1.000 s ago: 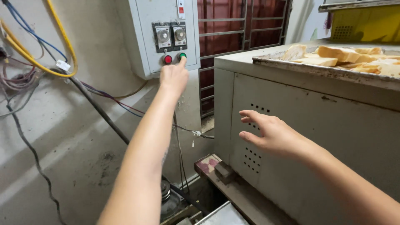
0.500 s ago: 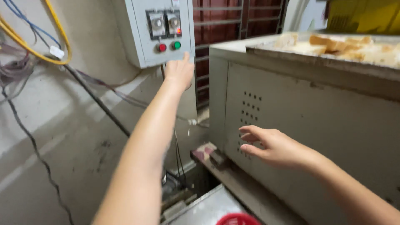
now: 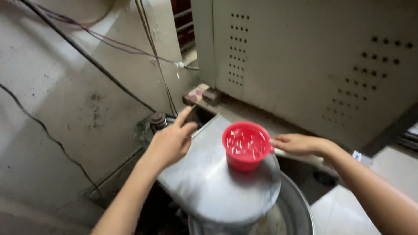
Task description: Using a large commercial mixer to combine dough ingredients including water and pieces of starter dough.
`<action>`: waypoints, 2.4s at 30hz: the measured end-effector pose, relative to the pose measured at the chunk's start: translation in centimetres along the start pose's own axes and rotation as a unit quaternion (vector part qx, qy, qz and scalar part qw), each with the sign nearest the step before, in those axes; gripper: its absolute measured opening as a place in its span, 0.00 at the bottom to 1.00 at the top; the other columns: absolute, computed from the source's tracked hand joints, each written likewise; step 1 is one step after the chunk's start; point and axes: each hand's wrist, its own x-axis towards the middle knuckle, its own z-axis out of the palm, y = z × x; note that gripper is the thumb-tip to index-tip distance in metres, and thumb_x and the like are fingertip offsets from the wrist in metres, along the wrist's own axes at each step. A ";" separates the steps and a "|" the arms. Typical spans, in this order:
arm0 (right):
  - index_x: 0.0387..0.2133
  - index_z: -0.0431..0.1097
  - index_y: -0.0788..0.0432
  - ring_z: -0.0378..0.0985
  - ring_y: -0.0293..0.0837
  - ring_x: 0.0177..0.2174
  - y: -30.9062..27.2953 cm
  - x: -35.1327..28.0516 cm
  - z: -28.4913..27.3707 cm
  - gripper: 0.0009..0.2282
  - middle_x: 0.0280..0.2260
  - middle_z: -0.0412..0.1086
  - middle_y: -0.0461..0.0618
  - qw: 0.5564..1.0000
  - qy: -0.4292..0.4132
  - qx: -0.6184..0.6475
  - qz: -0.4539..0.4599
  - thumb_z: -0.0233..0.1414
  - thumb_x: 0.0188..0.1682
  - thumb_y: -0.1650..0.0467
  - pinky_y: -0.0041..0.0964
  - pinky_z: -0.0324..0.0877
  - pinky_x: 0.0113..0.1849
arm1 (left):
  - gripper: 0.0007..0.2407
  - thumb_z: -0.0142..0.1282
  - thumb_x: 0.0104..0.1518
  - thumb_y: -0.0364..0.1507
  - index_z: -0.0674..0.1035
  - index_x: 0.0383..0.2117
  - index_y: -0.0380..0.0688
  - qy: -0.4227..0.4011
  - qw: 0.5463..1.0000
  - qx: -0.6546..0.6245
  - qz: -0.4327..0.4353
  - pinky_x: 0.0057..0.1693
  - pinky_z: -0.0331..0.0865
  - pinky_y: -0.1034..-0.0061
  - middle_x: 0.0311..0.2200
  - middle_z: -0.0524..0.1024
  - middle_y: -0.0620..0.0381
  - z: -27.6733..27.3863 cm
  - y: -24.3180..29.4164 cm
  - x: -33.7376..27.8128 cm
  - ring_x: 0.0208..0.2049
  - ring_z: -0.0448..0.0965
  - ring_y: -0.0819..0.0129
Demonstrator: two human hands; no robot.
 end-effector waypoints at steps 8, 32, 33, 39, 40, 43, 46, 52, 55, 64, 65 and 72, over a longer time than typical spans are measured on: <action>0.48 0.73 0.58 0.76 0.40 0.27 -2.9 -4.6 3.4 0.23 0.33 0.75 0.49 0.997 0.027 0.073 0.029 0.51 0.50 0.53 0.39 0.75 0.31 | 0.15 0.56 0.54 0.30 0.78 0.49 0.52 -0.014 0.989 -0.108 -0.105 0.49 0.75 0.61 0.69 0.57 0.55 0.9 2.2 -13.9 0.45 0.81 0.51; 0.29 0.67 0.55 0.64 0.31 0.13 1.1 -15.4 7.5 0.10 0.21 0.64 0.38 0.884 -0.068 0.456 -0.080 0.54 0.51 0.63 0.29 0.61 0.16 | 0.14 0.55 0.56 0.32 0.80 0.49 0.50 0.007 0.931 -0.201 -0.303 0.50 0.77 0.70 0.65 0.66 0.59 4.8 14.8 -22.9 0.40 0.86 0.66; 0.30 0.68 0.55 0.63 0.31 0.13 1.3 -17.1 7.1 0.09 0.21 0.64 0.39 0.884 -0.076 0.454 -0.083 0.53 0.51 0.62 0.29 0.60 0.15 | 0.14 0.55 0.56 0.32 0.80 0.48 0.49 0.018 0.929 -0.218 -0.298 0.49 0.77 0.70 0.65 0.67 0.59 5.1 15.6 -22.4 0.41 0.86 0.67; 0.33 0.69 0.57 0.62 0.31 0.12 4.3 -24.7 7.7 0.10 0.21 0.63 0.39 0.884 -0.052 0.459 -0.067 0.52 0.53 0.62 0.27 0.58 0.14 | 0.11 0.55 0.57 0.30 0.82 0.44 0.46 0.077 0.943 -0.241 -0.215 0.47 0.77 0.71 0.49 0.80 0.56 8.1 18.7 -17.3 0.38 0.84 0.63; 0.33 0.69 0.57 0.62 0.31 0.12 5.0 -25.6 8.3 0.10 0.21 0.63 0.39 0.883 -0.045 0.464 -0.061 0.52 0.53 0.62 0.27 0.58 0.14 | 0.11 0.55 0.57 0.30 0.82 0.44 0.46 0.070 0.944 -0.246 -0.209 0.47 0.77 0.71 0.49 0.80 0.56 8.6 19.0 -16.6 0.38 0.84 0.63; 0.35 0.70 0.56 0.62 0.32 0.11 6.6 -27.6 9.8 0.10 0.21 0.62 0.40 0.888 -0.001 0.459 -0.016 0.51 0.52 0.62 0.29 0.58 0.14 | 0.10 0.54 0.57 0.29 0.82 0.43 0.44 0.072 0.951 -0.258 -0.156 0.48 0.77 0.69 0.45 0.80 0.55 10.1 19.0 -14.2 0.43 0.81 0.60; 0.36 0.68 0.57 0.62 0.33 0.11 8.4 -28.5 11.9 0.10 0.21 0.62 0.41 0.889 0.025 0.458 0.007 0.51 0.52 0.63 0.30 0.59 0.14 | 0.10 0.54 0.58 0.27 0.82 0.44 0.41 0.125 0.968 -0.213 -0.047 0.55 0.70 0.63 0.46 0.80 0.51 12.3 17.3 -11.8 0.48 0.76 0.53; 0.36 0.66 0.59 0.63 0.35 0.11 9.7 -28.7 15.6 0.11 0.20 0.61 0.41 0.876 0.074 0.472 0.061 0.51 0.51 0.63 0.32 0.61 0.14 | 0.11 0.53 0.60 0.25 0.80 0.47 0.41 0.164 0.969 -0.183 0.000 0.58 0.69 0.62 0.47 0.78 0.47 17.7 14.3 -7.3 0.51 0.74 0.50; 0.35 0.65 0.60 0.64 0.36 0.12 10.7 -28.0 17.4 0.12 0.21 0.63 0.43 0.865 0.095 0.484 0.095 0.52 0.51 0.63 0.32 0.61 0.14 | 0.14 0.52 0.61 0.29 0.78 0.53 0.41 0.142 0.978 -0.150 -0.020 0.60 0.66 0.59 0.52 0.75 0.45 20.6 13.8 -6.7 0.56 0.71 0.48; 0.37 0.65 0.61 0.63 0.35 0.13 12.0 -25.8 19.7 0.14 0.22 0.63 0.44 0.868 0.105 0.463 0.144 0.52 0.52 0.61 0.32 0.60 0.15 | 0.20 0.48 0.63 0.33 0.72 0.59 0.38 0.136 0.989 -0.027 -0.055 0.69 0.51 0.48 0.60 0.68 0.38 21.5 14.3 -6.6 0.67 0.58 0.41; 0.37 0.65 0.61 0.63 0.35 0.13 12.1 -25.7 19.9 0.14 0.22 0.63 0.44 0.870 0.106 0.458 0.150 0.52 0.51 0.61 0.32 0.60 0.15 | 0.20 0.48 0.63 0.34 0.72 0.59 0.38 0.137 0.989 -0.024 -0.054 0.69 0.51 0.48 0.60 0.67 0.38 21.7 14.3 -6.6 0.67 0.58 0.41; 0.38 0.67 0.61 0.65 0.35 0.14 13.1 -24.8 20.9 0.14 0.23 0.64 0.44 0.880 0.094 0.434 0.170 0.51 0.52 0.62 0.32 0.61 0.16 | 0.18 0.47 0.64 0.34 0.74 0.56 0.37 0.138 0.988 -0.025 -0.058 0.69 0.51 0.50 0.60 0.68 0.39 21.9 14.1 -6.7 0.67 0.58 0.43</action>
